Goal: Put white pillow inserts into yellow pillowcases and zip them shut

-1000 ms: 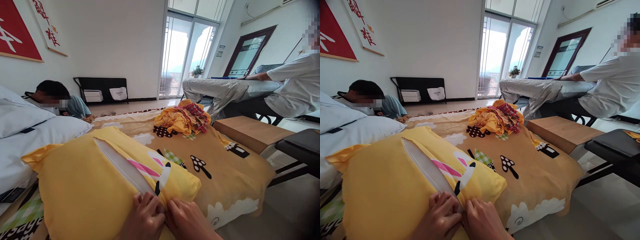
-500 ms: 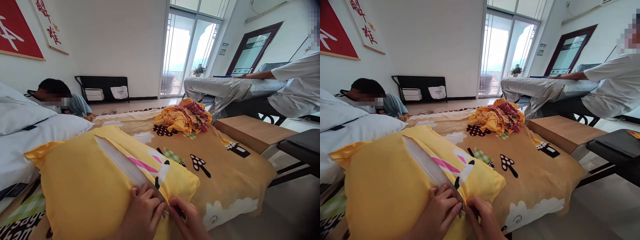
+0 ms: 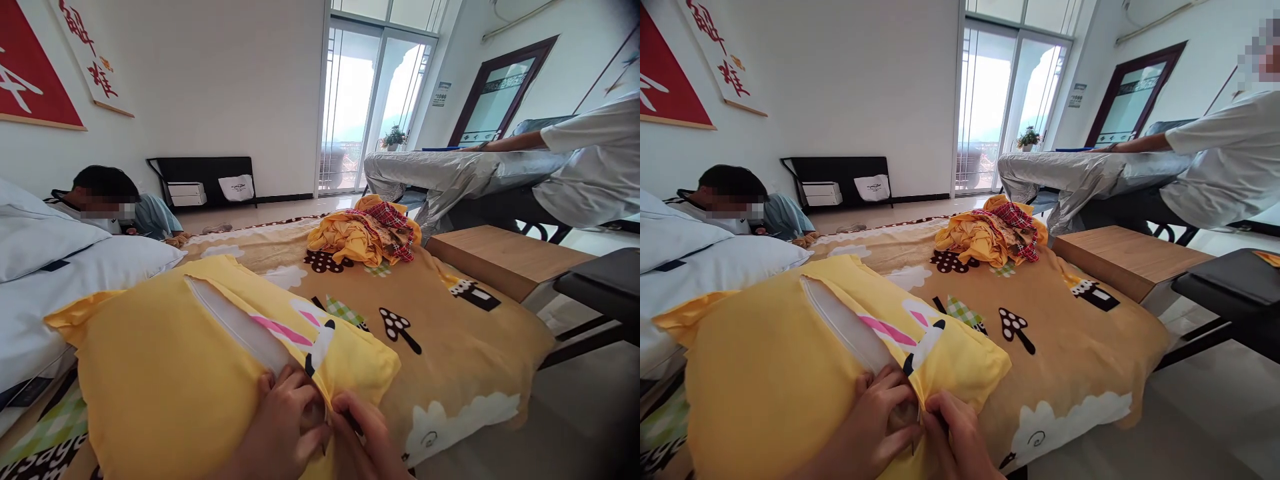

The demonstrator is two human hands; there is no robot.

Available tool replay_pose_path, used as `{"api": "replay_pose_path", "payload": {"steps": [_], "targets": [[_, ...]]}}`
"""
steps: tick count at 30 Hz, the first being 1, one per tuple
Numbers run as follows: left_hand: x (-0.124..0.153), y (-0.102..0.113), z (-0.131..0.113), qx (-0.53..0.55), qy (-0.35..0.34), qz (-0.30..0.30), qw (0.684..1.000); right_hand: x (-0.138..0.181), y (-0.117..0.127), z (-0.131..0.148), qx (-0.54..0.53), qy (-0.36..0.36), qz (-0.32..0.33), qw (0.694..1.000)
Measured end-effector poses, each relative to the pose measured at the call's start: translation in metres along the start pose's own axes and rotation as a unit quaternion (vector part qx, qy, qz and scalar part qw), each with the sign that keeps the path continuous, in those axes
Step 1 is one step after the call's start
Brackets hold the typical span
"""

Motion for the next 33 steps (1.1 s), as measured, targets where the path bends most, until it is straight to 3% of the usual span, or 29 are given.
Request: {"api": "replay_pose_path", "payload": {"steps": [5,11,17,21,23,25,28,31,33], "targets": [[-0.004,0.0,-0.003,0.012,-0.003,0.02,1.0,0.0,-0.002,-0.005,0.002,-0.012,0.0,1.0],[-0.002,0.002,-0.001,0.001,-0.014,0.017,1.0,0.001,0.001,-0.004,0.039,0.021,0.0,0.999],[0.0,-0.012,0.008,-0.146,-0.131,0.004,0.981,0.008,0.007,-0.007,0.054,-0.052,0.058,0.996],[0.018,-0.007,0.028,-0.184,-0.24,-0.054,0.952,0.006,0.02,-0.009,0.067,-0.059,0.072,0.993],[0.036,0.015,0.046,-0.204,-0.28,-0.089,0.934,0.001,0.034,-0.006,0.099,-0.035,0.031,0.994],[0.052,0.051,0.071,-0.242,-0.249,-0.129,0.929,-0.006,0.047,0.0,0.155,0.01,-0.024,0.987],[0.059,0.123,0.122,-0.246,-0.077,-0.25,0.933,-0.022,0.043,0.01,0.23,0.04,-0.073,0.97],[0.042,0.187,0.183,-0.208,0.105,-0.295,0.927,-0.034,0.003,0.011,0.284,0.072,-0.021,0.956],[0.027,0.22,0.224,-0.192,0.217,-0.312,0.905,-0.03,-0.028,0.006,0.337,0.143,0.024,0.93]]}}
Point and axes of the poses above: each hand's wrist, its own x-axis away from the middle knuckle, its own y-axis out of the back of the hand, z = x × y, the point moved 3 cm from there along -x, towards the middle knuckle, and after that the axes turned 6 degrees about y, right-handed, at the moved point
